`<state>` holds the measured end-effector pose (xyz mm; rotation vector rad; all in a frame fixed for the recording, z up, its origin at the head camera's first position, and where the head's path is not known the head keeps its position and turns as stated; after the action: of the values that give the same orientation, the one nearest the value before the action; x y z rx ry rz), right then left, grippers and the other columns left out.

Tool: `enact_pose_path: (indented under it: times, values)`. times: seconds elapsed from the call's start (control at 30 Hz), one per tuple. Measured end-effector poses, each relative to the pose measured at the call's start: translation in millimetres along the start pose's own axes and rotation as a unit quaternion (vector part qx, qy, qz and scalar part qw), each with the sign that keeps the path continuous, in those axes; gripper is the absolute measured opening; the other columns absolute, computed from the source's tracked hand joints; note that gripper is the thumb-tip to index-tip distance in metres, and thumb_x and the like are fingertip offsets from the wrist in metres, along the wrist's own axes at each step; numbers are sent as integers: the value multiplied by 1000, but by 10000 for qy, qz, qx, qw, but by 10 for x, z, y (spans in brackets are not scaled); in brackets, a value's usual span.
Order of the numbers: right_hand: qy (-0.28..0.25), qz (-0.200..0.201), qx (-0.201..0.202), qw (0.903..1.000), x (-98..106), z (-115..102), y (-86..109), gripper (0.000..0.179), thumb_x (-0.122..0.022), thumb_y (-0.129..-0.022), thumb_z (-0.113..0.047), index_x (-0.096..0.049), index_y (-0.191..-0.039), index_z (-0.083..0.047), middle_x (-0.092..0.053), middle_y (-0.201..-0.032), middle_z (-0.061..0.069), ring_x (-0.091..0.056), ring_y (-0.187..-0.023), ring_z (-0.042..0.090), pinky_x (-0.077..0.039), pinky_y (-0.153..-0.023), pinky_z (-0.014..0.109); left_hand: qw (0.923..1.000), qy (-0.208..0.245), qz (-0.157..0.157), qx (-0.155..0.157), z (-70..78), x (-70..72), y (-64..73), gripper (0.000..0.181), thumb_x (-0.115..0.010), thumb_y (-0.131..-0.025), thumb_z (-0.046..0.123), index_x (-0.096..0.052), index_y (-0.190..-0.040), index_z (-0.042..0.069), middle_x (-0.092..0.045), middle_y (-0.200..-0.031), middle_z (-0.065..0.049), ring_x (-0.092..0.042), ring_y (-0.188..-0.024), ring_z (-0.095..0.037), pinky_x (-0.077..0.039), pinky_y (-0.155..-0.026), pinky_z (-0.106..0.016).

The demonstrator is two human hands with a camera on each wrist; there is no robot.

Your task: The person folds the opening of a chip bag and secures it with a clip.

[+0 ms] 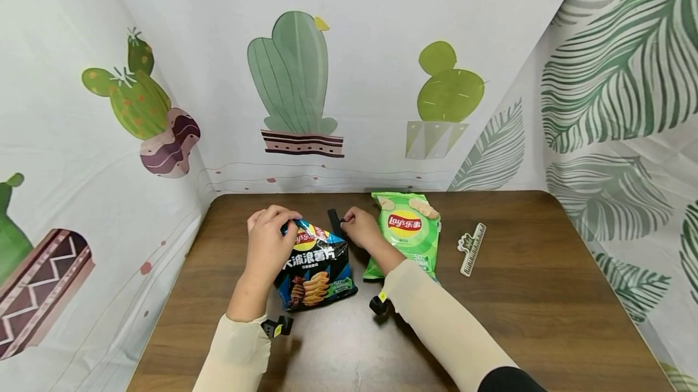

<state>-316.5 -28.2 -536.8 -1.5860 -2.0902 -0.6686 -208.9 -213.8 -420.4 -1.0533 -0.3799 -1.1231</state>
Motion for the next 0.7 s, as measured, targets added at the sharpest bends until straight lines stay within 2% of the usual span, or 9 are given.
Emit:
enact_pose_path:
  times: [0.23, 0.37, 0.57, 0.7]
  values:
    - [2, 43, 209, 9998, 16, 9, 26, 8, -65, -98, -17, -64, -100, -10, -59, -101, 9, -57, -88, 21, -49, -77, 33, 10000, -28, 34, -9, -11, 1, 3, 17, -63, -92, 5, -79, -95, 10, -70, -99, -6, -66, -95, -29, -32, -108, -55]
    - [-97, 27, 284, 9995, 21, -18, 47, 6, -65, -99, -17, -64, -101, -11, -58, -108, 12, -61, -97, 24, -52, -83, 37, 10000, -14, 42, 1, -18, 4, 4, 16, -63, -92, 5, -79, -95, 10, -70, -98, -6, -66, -94, -28, -31, -108, -54]
    - [-199, 40, 265, 9994, 47, -32, 69, 6, -64, -100, -19, -63, -102, -14, -68, -113, 11, -67, -109, 28, -55, -89, 43, 10000, 29, 39, -6, -19, -1, 1, 17, -63, -92, 5, -79, -95, 10, -70, -98, -6, -66, -94, -28, -31, -109, -55]
    - [-238, 67, 246, 9994, 71, -42, 90, 5, -63, -101, -20, -62, -103, -15, -70, -112, 7, -68, -109, 26, -55, -87, 41, 10000, 38, 25, 3, -22, -11, -2, 17, -63, -92, 5, -79, -95, 10, -70, -99, -6, -66, -94, -28, -31, -110, -55]
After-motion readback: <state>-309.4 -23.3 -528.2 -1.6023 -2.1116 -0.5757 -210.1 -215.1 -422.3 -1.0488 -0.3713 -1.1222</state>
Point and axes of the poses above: each hand's wrist, its own y-axis away from the middle knuckle, its own x-axis out of the back of the hand, z = x × y, the point moved 4 cm from there along -y, towards the middle knuckle
